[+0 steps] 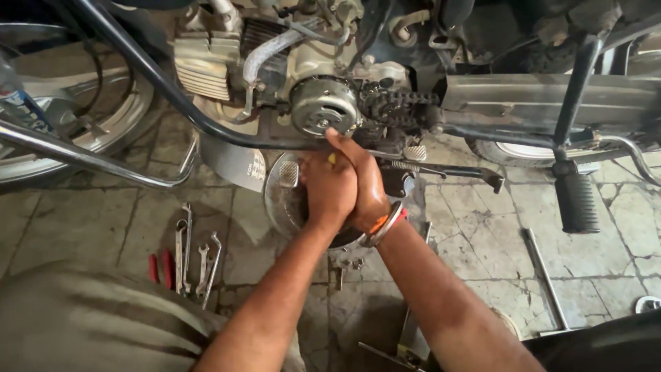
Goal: The recorder is cleaning and inspecting a motorcycle air filter.
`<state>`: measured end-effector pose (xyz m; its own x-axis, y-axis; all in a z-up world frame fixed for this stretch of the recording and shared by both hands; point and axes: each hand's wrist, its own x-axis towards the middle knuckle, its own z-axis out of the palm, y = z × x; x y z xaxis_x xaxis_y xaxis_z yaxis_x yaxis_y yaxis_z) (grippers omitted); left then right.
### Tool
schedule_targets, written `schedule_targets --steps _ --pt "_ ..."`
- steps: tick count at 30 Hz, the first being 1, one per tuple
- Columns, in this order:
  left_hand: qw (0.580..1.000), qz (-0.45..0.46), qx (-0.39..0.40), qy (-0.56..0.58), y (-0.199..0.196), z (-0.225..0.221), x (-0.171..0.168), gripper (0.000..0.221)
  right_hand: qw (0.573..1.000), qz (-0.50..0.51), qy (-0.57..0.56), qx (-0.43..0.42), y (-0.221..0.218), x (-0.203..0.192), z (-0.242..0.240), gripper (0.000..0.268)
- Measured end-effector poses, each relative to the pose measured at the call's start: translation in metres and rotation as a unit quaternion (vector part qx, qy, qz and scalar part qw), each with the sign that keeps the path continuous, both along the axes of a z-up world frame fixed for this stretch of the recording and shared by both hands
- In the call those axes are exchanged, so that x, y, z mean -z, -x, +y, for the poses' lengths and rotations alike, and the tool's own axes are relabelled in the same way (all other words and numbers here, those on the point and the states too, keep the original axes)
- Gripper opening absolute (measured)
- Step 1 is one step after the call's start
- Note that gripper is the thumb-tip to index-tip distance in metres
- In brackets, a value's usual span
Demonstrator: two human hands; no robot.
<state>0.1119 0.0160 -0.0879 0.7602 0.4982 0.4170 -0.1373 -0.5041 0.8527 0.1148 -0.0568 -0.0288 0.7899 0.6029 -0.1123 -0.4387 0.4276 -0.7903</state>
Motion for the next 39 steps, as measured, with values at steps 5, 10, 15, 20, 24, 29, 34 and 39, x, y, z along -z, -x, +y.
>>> schedule_targets --steps 5,10,15,20,24,29,34,39 --pt "1.000 0.011 0.010 0.011 0.003 0.002 -0.009 0.027 0.993 0.095 -0.055 -0.034 -0.028 0.034 0.006 0.044" --pt "0.993 -0.093 0.047 -0.062 -0.004 0.008 0.015 0.032 0.986 0.144 -0.067 0.056 -0.052 0.081 0.010 0.026" --pt "0.994 -0.060 0.093 0.005 0.001 0.008 -0.002 0.030 0.987 0.121 -0.062 0.081 -0.038 0.050 0.010 0.028" --pt "0.993 -0.083 0.086 -0.008 0.002 0.010 0.000 0.029 0.989 0.108 -0.044 0.087 -0.041 0.057 0.012 0.028" --pt "0.985 -0.125 0.120 0.014 -0.001 0.014 0.009 0.025 0.986 0.133 -0.012 0.103 -0.039 0.050 0.017 0.026" --pt "0.952 -0.142 0.154 0.223 -0.004 0.014 0.017 0.025 0.983 0.032 0.002 0.178 -0.025 0.042 0.019 0.016" --pt "0.654 -0.162 0.223 0.704 -0.008 0.014 0.011 0.019 0.983 0.010 -0.068 0.170 -0.005 0.014 0.011 0.028" --pt "0.779 -0.132 0.209 0.576 0.008 0.010 -0.015 0.022 0.979 0.085 -0.122 0.139 0.011 -0.009 0.021 0.036"
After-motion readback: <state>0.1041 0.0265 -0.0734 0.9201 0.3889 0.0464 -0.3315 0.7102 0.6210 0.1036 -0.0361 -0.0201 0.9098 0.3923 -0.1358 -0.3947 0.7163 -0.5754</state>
